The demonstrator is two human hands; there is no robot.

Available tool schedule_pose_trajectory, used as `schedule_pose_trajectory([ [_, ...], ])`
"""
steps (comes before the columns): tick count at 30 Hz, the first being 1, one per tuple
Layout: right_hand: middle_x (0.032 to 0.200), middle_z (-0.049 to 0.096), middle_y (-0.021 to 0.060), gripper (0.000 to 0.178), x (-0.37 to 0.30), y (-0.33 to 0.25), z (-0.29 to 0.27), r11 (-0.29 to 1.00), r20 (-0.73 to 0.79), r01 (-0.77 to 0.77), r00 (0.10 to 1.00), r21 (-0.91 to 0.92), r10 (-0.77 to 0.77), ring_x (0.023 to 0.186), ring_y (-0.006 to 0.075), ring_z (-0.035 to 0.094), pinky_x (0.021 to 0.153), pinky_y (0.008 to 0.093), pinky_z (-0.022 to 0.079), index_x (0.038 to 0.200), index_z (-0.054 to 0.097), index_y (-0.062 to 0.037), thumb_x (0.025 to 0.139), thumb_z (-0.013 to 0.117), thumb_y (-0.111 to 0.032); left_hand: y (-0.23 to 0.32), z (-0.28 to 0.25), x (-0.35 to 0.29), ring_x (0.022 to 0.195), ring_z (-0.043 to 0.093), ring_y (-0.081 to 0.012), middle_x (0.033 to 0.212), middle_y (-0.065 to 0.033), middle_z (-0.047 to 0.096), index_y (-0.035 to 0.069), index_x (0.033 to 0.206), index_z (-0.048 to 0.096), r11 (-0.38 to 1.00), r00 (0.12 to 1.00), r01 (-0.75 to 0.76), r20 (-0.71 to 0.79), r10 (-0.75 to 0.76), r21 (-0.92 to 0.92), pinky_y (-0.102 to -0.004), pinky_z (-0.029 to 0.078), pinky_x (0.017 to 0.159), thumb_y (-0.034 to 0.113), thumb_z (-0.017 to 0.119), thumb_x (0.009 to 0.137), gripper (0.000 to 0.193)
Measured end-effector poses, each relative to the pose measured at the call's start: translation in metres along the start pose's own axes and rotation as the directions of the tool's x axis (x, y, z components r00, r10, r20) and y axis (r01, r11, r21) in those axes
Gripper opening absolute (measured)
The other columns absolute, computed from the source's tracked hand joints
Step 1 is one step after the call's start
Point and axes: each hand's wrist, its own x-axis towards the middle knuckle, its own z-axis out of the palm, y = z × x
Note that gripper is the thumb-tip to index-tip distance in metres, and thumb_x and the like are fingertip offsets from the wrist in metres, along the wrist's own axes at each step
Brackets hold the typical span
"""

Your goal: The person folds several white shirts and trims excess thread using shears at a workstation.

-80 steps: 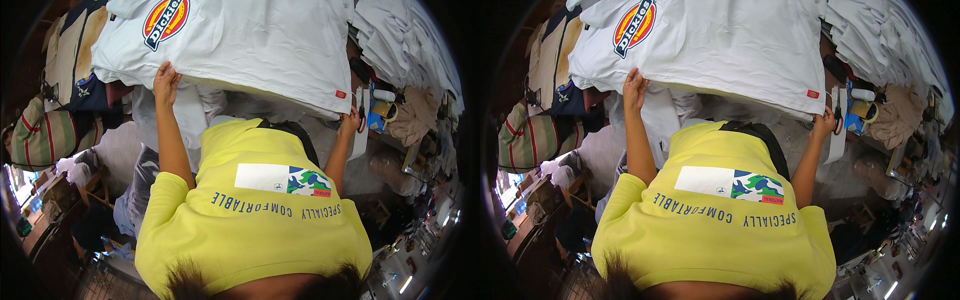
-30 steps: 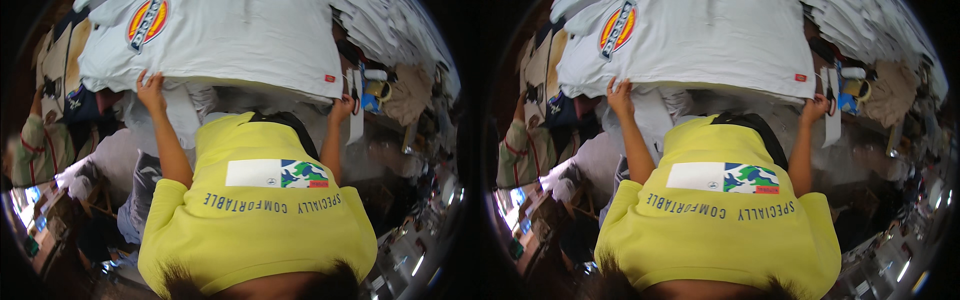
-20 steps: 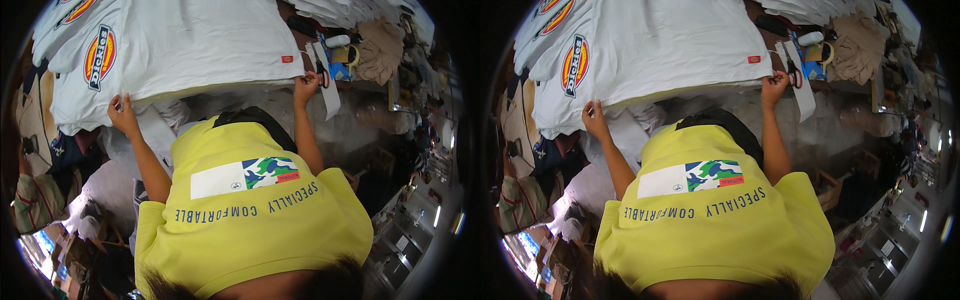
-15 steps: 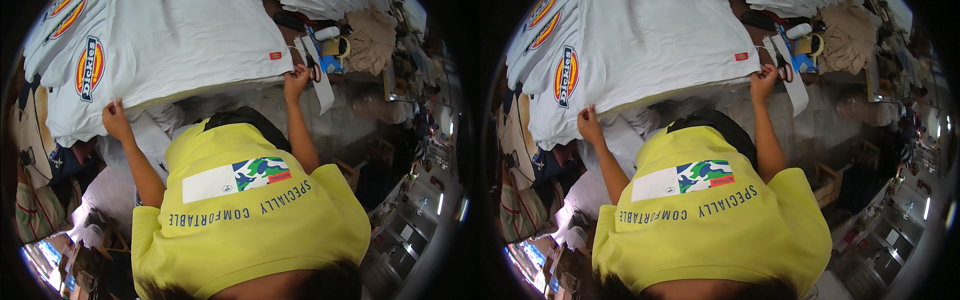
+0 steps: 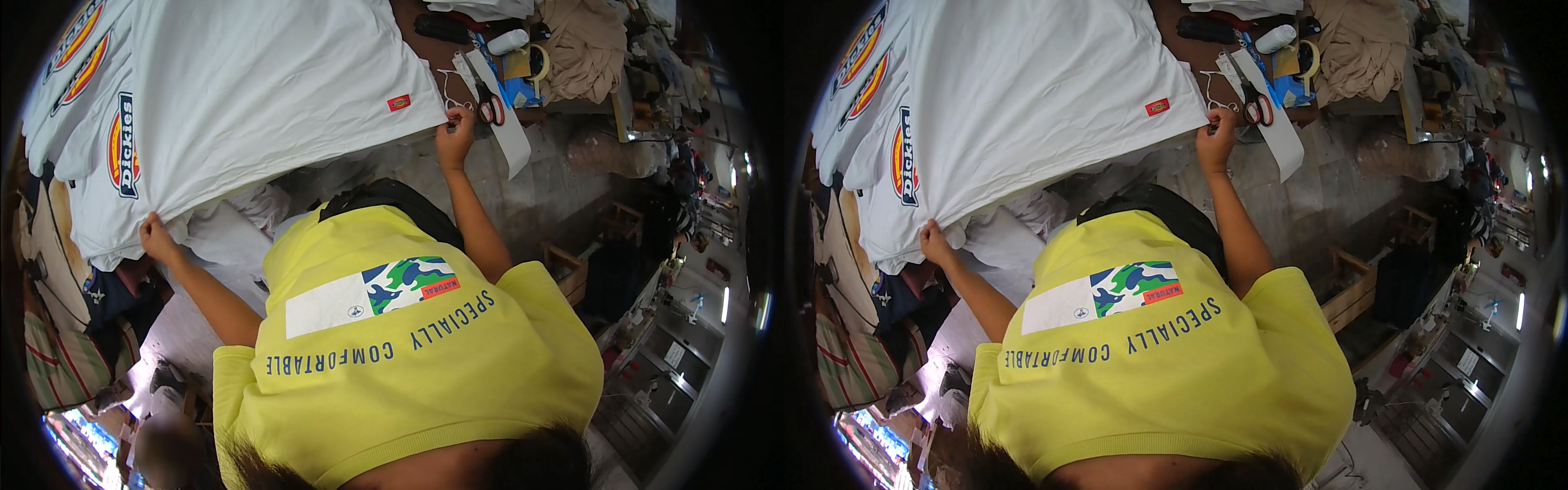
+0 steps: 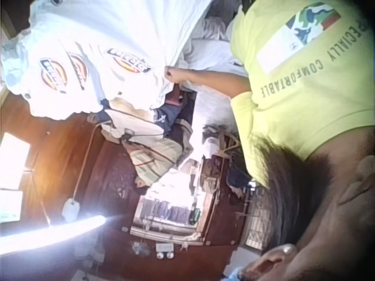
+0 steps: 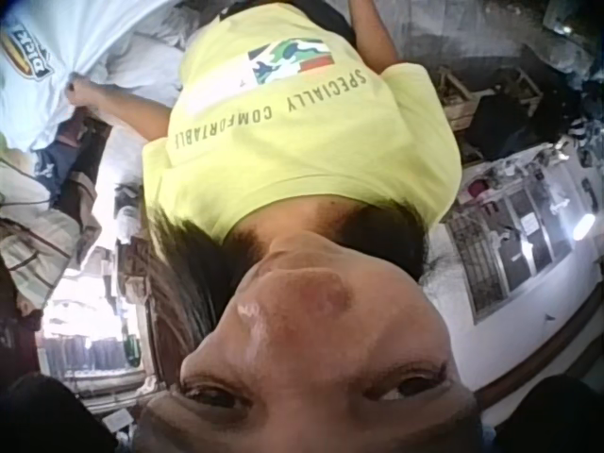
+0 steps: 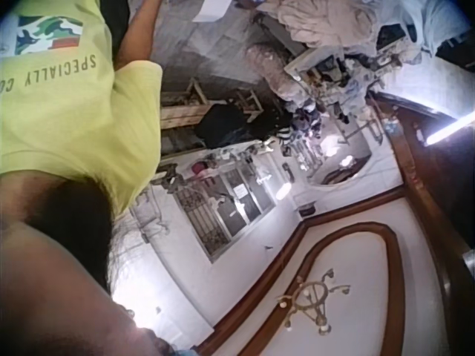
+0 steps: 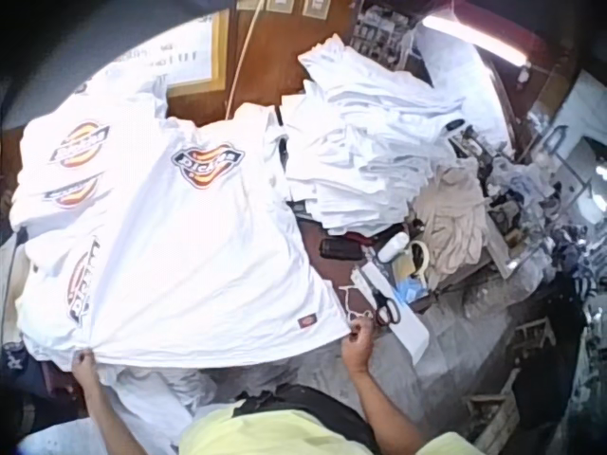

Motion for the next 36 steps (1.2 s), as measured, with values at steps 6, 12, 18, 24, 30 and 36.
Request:
schedule_pose_trajectory([
  [6,0.083,0.052,0.0071,0.017,0.003,0.003,-0.02,0.995,0.112,0.042,0.992,0.095,-0.053,0.069,0.0163,0.052,0.065,0.0255,0.044,0.085,0.05,-0.0016,0.071,0.053,0.008,0.024,0.007,-0.011,0.068,0.057,-0.0181,0.077,-0.0092,0.063,0.0,0.083,0.061,0.903,0.992,-0.126,0.046,0.118,0.411,-0.0292,0.045,0.064,0.025,0.063,0.079,0.025],
  [12,0.083,0.06,0.007,0.014,0.077,0.002,0.012,0.908,0.23,-0.331,0.934,0.258,0.275,0.076,0.0123,0.056,0.07,0.0236,0.044,0.091,0.058,-0.0004,0.085,0.054,-0.012,0.066,0.052,0.031,0.084,0.059,-0.0224,0.095,-0.0134,0.062,0.0,0.101,0.059,0.906,0.902,-0.393,0.256,0.347,0.155,-0.0297,0.045,0.075,0.027,0.055,0.084,0.033],
  [18,0.078,0.059,0.0017,0.023,0.135,-0.015,0.067,0.969,0.64,-0.22,0.73,-0.111,0.239,0.068,0.0083,0.052,0.064,0.0202,0.041,0.089,0.06,-0.0008,0.077,0.066,-0.019,0.122,0.099,0.05,0.091,0.057,-0.0312,0.101,-0.0193,0.059,-0.001,0.11,0.054,0.773,0.886,-0.426,0.389,0.251,0.47,-0.0335,0.042,0.081,0.041,0.05,0.086,0.049],
  [24,0.074,0.059,0.0018,0.017,0.122,-0.019,-0.001,0.809,0.61,-0.557,0.713,0.191,0.347,0.069,0.0091,0.052,0.065,0.0217,0.041,0.086,0.06,-0.0003,0.074,0.065,-0.011,0.096,0.028,0.023,0.065,0.051,-0.0243,0.071,-0.0154,0.055,-0.004,0.084,0.054,0.88,0.861,-0.469,0.264,0.434,0.083,-0.0354,0.039,0.062,0.035,0.054,0.085,0.039],
  [30,0.066,0.057,0.0008,0.01,-0.012,0.035,-0.104,0.744,0.711,-0.643,0.436,-0.183,0.552,0.064,0.0117,0.053,0.061,0.0262,0.043,0.071,0.057,-0.0078,0.071,0.066,-0.012,-0.002,-0.045,-0.091,0.053,0.046,-0.0256,0.058,-0.0154,0.05,-0.002,0.077,0.052,0.856,0.819,-0.346,0.569,0.076,0.384,-0.0352,0.036,0.052,0.028,0.057,0.082,0.031],
  [36,0.065,0.061,0.0057,0.008,-0.099,0.067,-0.109,0.73,0.702,-0.217,0.202,-0.648,0.683,0.064,0.0138,0.056,0.061,0.0285,0.045,0.069,0.062,-0.0057,0.068,0.062,-0.013,-0.115,-0.05,-0.156,0.08,0.058,-0.0376,0.082,-0.0212,0.06,0.004,0.087,0.059,0.662,0.362,-0.473,0.813,-0.456,0.582,-0.043,0.046,0.071,0.017,0.055,0.076,0.018],
])
